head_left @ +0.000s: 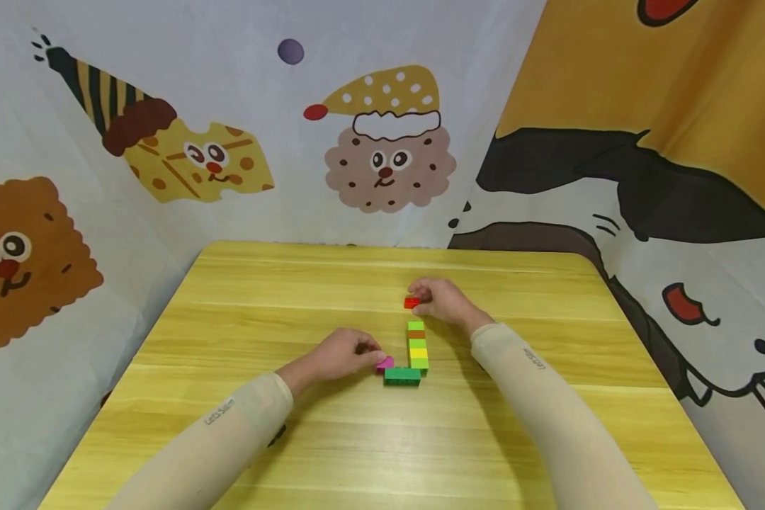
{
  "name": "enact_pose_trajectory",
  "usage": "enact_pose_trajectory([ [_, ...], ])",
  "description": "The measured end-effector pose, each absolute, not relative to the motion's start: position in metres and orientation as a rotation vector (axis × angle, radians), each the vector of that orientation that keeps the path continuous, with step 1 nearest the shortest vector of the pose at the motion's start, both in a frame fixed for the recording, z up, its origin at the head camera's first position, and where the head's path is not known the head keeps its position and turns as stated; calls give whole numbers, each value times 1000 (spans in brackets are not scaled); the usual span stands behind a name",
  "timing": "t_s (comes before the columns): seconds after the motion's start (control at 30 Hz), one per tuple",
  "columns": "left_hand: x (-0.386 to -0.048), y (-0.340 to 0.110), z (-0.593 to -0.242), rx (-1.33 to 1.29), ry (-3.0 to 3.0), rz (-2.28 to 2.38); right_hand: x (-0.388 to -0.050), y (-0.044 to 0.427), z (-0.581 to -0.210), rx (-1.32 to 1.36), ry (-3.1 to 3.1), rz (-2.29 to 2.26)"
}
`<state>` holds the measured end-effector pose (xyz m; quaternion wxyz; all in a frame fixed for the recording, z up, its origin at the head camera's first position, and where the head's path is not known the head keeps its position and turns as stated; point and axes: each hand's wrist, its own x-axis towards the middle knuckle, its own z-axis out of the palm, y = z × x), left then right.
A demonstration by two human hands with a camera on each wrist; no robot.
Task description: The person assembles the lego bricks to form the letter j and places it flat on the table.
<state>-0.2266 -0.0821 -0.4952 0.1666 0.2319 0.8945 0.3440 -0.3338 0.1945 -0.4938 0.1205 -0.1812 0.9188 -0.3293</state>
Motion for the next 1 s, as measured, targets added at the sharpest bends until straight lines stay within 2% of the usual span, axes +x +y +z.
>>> enact_pose_trajectory([
  [1.0, -225, -82, -498, 645, 2556, 976, -339, 205, -499, -437, 2607, -1025],
])
